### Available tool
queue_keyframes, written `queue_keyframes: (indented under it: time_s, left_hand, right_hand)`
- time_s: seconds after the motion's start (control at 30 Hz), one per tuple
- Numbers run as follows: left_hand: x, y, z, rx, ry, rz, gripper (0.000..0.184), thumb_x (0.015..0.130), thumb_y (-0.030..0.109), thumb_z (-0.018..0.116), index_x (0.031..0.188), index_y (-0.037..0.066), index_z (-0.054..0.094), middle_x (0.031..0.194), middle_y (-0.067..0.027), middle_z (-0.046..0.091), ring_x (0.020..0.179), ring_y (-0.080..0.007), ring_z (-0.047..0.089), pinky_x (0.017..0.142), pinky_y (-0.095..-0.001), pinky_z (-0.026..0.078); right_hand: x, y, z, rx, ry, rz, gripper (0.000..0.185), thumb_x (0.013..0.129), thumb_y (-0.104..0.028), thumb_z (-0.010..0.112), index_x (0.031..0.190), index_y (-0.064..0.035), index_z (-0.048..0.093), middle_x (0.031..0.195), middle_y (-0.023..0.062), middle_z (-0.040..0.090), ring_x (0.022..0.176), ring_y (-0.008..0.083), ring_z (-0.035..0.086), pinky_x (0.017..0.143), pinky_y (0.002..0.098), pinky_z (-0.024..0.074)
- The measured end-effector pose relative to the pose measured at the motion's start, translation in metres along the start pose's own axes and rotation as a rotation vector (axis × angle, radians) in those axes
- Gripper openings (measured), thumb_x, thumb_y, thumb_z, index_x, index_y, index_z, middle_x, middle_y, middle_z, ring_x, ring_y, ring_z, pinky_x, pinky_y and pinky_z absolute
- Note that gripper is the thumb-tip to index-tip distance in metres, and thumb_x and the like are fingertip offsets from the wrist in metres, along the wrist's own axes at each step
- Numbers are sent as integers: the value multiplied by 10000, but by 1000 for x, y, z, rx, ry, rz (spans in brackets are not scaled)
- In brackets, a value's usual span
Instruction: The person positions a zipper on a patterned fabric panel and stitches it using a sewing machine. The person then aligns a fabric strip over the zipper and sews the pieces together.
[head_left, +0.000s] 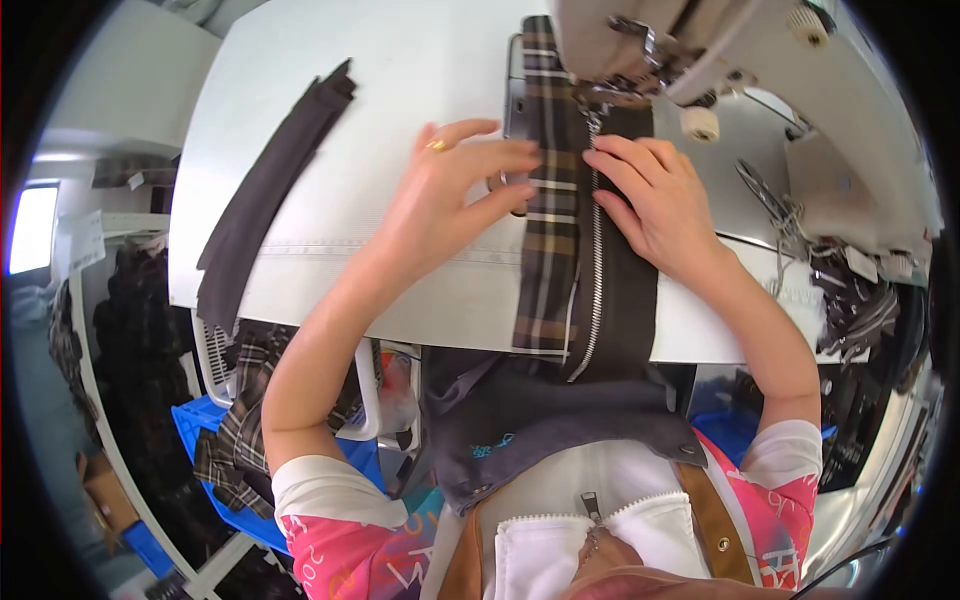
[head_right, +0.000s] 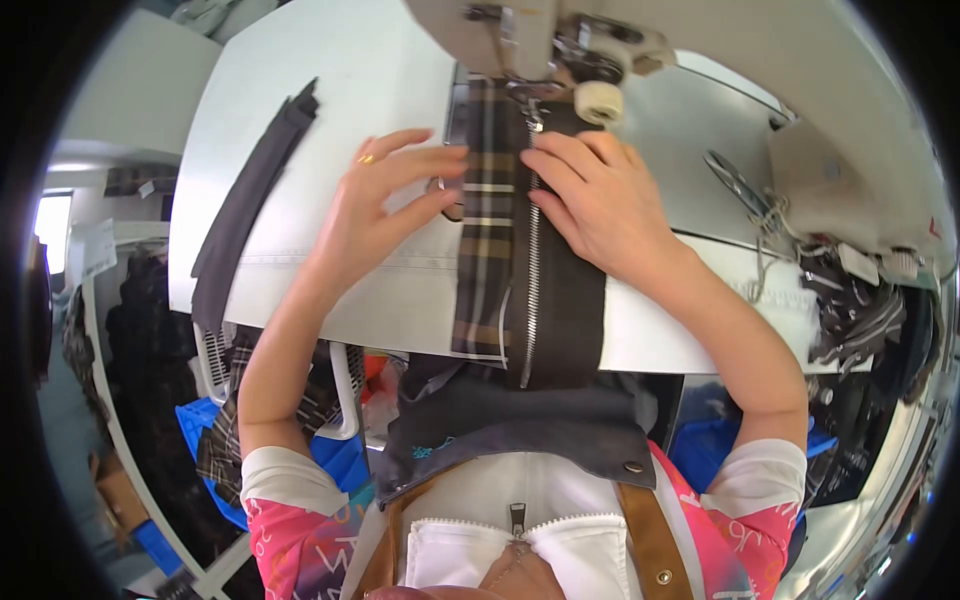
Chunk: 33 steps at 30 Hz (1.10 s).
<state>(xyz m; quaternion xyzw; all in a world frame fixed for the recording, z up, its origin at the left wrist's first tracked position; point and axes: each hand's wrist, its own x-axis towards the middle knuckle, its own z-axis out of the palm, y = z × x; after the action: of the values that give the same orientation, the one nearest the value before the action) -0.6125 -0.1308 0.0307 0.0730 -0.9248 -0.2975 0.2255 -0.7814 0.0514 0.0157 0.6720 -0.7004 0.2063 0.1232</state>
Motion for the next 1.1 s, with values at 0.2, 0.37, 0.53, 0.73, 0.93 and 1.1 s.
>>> queue_keyframes:
  time_s: [0.2, 0.37, 0.53, 0.73, 0.93, 1.1]
  left_hand:
    - [-46, -91, -80, 671, 402, -201, 159, 843, 167, 661, 924, 32, 641, 986, -67, 669, 962, -320, 594, 873, -369, 419]
    - [-50, -129, -109, 118, 455, -554, 168, 872, 172, 658, 882, 7, 683, 832, -24, 672, 772, -135, 584, 722, -241, 435]
    - [-54, -105, -107, 83, 715, -366, 172, 856, 146, 683, 933, -5, 714, 920, -58, 710, 834, -104, 627, 812, -212, 451]
    - [-101, 33, -25, 209, -93, -153, 177, 820, 55, 652, 989, 40, 700, 1137, -106, 658, 1189, -317, 532, 953, -412, 430]
    - [-102, 78, -45, 396, -615, -72, 604, 691, -53, 609, 1268, 120, 567, 1422, -120, 438, 1226, -323, 475, 930, -457, 433]
    - [-108, 39, -35, 703, -613, 209, 597, 716, -38, 557, 1290, 124, 532, 1441, -120, 416, 1335, -282, 394, 1014, -528, 359]
  right_hand:
    - [0, -1, 0, 17, -19, 8, 342, 792, -171, 682, 1111, -79, 602, 1175, 15, 558, 996, 241, 512, 816, 358, 436]
    - [-1, -1, -1, 14, -16, 7, 346, 794, -177, 683, 1117, -86, 600, 1181, 11, 560, 1002, 238, 512, 822, 358, 435]
    - [0, 0, 1, 23, 12, -7, 326, 799, -189, 678, 1101, -85, 613, 1160, 11, 578, 990, 235, 526, 814, 361, 445]
    - [-3, 3, 6, 4, 68, -16, 273, 805, -213, 676, 1054, -103, 649, 1106, -1, 608, 958, 211, 543, 774, 341, 473]
    - [-5, 5, 10, -59, 115, -39, 251, 804, -249, 686, 1019, -120, 672, 1065, -24, 626, 922, 171, 552, 753, 312, 487]
    - [-6, 4, 12, -74, 126, -30, 240, 801, -260, 688, 1001, -128, 677, 1058, -30, 625, 926, 163, 553, 741, 306, 486]
